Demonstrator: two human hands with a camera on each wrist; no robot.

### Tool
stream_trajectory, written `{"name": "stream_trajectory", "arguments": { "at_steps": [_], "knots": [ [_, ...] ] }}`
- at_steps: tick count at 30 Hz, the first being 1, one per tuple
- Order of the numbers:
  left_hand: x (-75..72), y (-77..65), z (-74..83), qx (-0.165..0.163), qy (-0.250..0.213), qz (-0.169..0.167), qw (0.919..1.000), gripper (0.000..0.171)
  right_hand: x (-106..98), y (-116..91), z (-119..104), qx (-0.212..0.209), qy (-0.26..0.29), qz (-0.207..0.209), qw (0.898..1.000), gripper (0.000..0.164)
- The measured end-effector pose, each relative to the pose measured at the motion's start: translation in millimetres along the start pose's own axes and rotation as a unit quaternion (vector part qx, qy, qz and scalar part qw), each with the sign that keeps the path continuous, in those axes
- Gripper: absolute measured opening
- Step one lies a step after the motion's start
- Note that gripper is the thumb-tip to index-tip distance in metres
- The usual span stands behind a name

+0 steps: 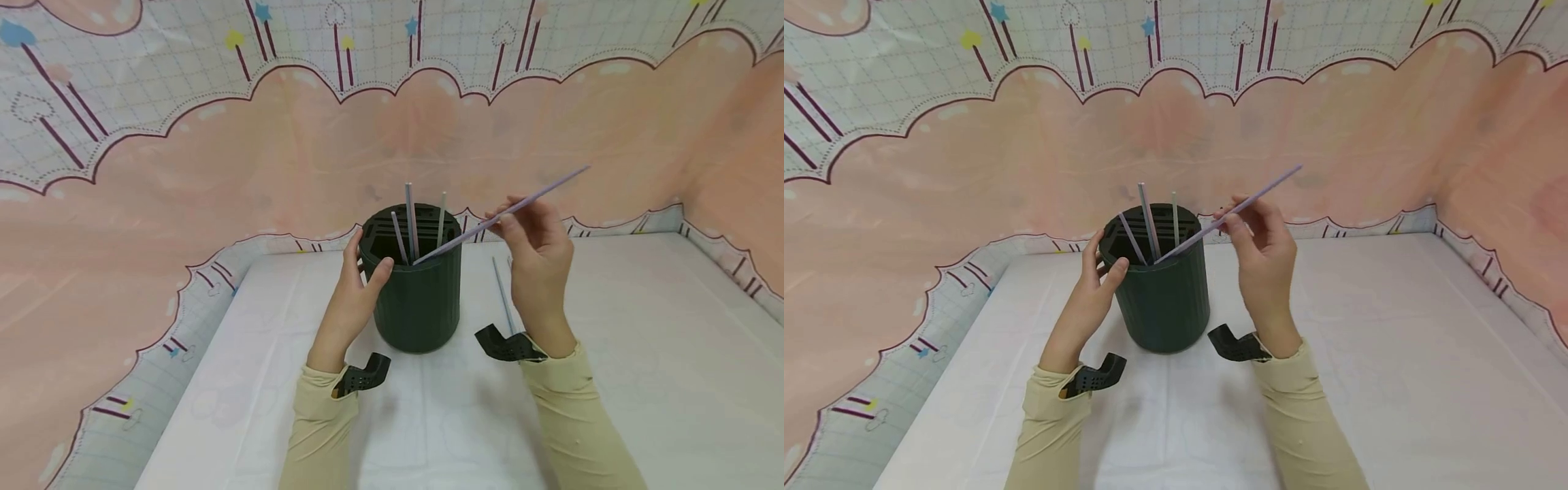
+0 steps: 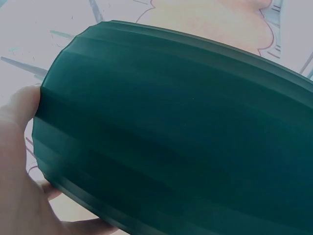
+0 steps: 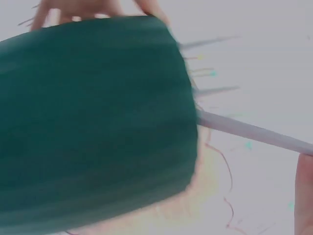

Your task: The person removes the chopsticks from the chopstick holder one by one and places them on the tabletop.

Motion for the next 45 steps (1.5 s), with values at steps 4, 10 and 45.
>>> {"name": "stream_trajectory", "arguments": {
  "at_steps": [4,10,45],
  "knots": [
    [-0.8,0.7,-2.3,-0.002,-0.001,-0.001,1.0000,0.070,-31,11,6,0.001,0.131,0.056,0.990,0.024],
    [-1.4,1.0,-4.6,-0.002,-0.004,-0.002,1.0000,0.070,-71,21,3,-0.015,0.201,0.114,0.973,0.025],
    [1.0,3.0,-5.0,-0.003,-0.007,-0.002,1.0000,0.069,-127,-28,149,0.356,-0.456,-0.220,0.786,0.058]
  ]
}}
Point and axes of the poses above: each hand's wrist, its own y-axis towards the middle knuckle, its own x-axis out of the palm, z = x × y, the point moved 8 cm from there along y, towards the middle knuckle, and after that the axes turned 2 degrees about x, right-handed, at the moved point
